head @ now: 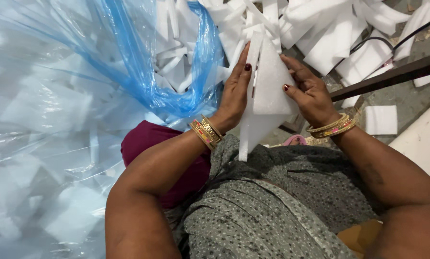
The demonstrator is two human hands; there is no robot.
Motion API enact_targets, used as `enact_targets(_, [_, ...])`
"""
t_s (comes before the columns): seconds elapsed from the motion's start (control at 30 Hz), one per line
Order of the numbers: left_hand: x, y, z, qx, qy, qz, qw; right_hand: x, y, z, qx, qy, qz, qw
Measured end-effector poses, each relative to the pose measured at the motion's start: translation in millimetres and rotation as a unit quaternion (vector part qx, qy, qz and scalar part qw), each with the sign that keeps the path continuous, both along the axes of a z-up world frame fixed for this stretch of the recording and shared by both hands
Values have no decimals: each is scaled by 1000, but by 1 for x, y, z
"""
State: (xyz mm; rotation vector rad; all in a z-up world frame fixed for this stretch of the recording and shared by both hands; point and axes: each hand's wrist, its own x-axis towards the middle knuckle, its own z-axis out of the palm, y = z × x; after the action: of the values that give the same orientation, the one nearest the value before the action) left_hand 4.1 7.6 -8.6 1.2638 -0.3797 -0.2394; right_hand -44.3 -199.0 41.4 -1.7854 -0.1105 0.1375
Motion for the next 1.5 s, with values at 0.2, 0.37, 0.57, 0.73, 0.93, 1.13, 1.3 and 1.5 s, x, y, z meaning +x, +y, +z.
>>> enact_targets(0.2, [10, -12, -21, -66, 72, -37, 995, 7, -7, -4, -3, 8, -14, 1000])
enact_targets(0.37, [15, -22, -8, -94, 193, -79, 973, 11, -10, 2, 14, 78, -53, 995])
enact_targets(0.57, [32, -39, 10, -106, 211, -103, 966, 23, -28, 3, 29, 76, -81, 993])
enact_targets(0.73, [67, -66, 19, -180, 209, -120, 954, 71, -73, -2, -380, -307, 50, 871])
enact_targets(0.93, [169, -108, 1, -220, 245, -125, 936, 130, -98, 19, -329, -143, -41, 932])
enact_targets(1.13, [184, -130, 8, -168, 263, -60, 948, 130, -103, 38, -213, -15, -70, 975])
enact_targets(1.3, [105, -101, 52, -181, 297, -59, 936, 91, -78, 70, -135, 33, -90, 986])
enact_targets(1.5, [25, -63, 83, -159, 265, -99, 946, 36, -43, 102, -69, 73, -111, 989])
